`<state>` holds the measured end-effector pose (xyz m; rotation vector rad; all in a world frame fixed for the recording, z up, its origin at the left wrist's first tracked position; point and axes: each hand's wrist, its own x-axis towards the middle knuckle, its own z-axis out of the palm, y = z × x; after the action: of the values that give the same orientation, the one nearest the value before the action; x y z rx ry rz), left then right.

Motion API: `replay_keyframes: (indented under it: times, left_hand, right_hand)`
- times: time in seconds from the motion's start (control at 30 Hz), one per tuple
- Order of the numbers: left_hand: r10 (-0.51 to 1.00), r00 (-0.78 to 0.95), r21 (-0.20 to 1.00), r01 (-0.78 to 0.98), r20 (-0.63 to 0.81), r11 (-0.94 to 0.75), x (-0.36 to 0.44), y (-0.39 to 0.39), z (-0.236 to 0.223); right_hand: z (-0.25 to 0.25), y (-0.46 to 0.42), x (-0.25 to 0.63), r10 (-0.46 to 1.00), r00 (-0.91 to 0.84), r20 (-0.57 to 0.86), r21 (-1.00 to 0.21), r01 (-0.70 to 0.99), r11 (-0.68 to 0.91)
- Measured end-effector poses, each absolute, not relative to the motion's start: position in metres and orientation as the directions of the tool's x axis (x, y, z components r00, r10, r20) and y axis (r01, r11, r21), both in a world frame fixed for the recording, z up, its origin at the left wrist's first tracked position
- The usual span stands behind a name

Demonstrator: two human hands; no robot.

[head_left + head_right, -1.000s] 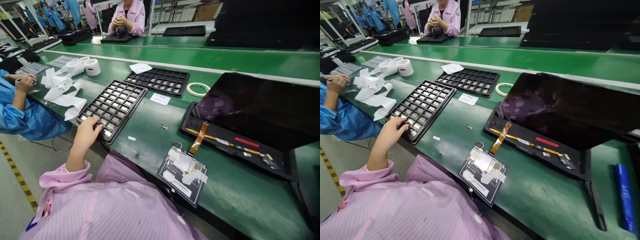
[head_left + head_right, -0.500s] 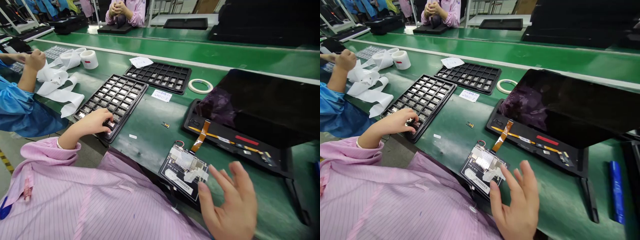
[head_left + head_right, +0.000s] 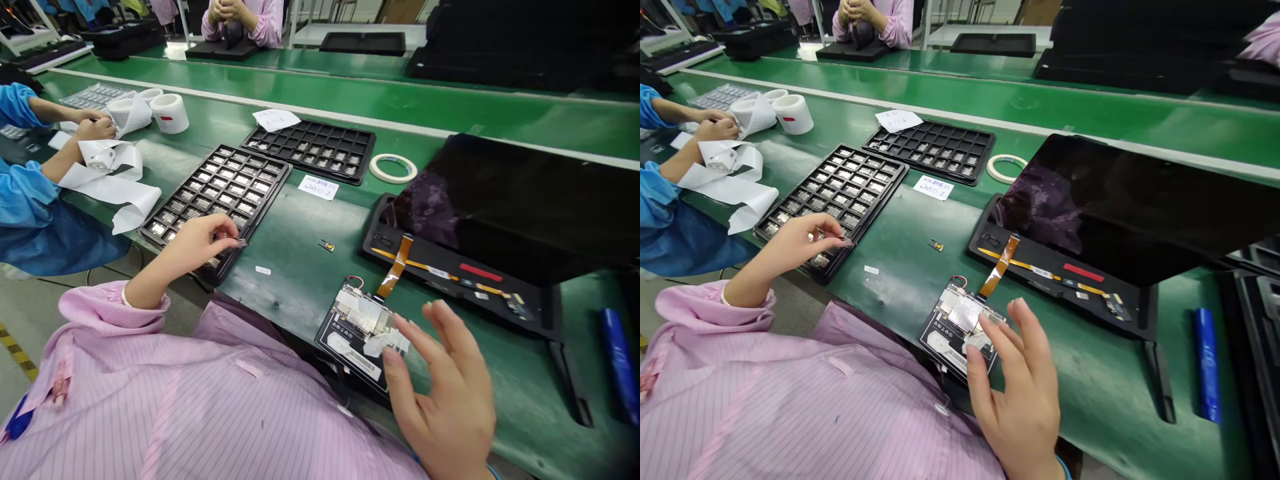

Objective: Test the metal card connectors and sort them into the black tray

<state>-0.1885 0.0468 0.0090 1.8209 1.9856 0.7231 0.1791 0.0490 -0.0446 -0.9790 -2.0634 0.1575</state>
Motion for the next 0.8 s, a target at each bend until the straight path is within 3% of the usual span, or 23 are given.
replay_keyframes:
  times: [0.07, 0.13, 0.3, 0.6, 0.8]
  left_hand:
    - [0.983, -0.137, 0.585, 0.810, 0.123, 0.040, -0.187, 0.055, 0.008]
    - [0.990, -0.085, 0.503, 0.864, 0.111, 0.018, -0.197, 0.067, 0.005]
    - [0.983, 0.157, 0.375, 0.920, -0.090, -0.113, -0.227, 0.090, -0.001]
    - [0.990, 0.138, 0.362, 0.922, 0.024, -0.138, -0.228, 0.087, -0.005]
    - [0.992, 0.128, 0.327, 0.937, 0.012, -0.125, -0.241, 0.074, -0.010]
  right_hand:
    - [-0.044, 0.049, 0.177, 0.692, -0.369, 0.620, -0.430, 0.578, 0.693]
    - [-0.044, 0.048, 0.176, 0.686, -0.386, 0.616, -0.421, 0.574, 0.702]
    - [-0.044, 0.047, 0.174, 0.673, -0.422, 0.608, -0.405, 0.563, 0.720]
    - [-0.037, 0.044, 0.169, 0.652, -0.451, 0.609, -0.380, 0.556, 0.739]
    - [-0.040, 0.047, 0.168, 0.659, -0.457, 0.597, -0.417, 0.525, 0.742]
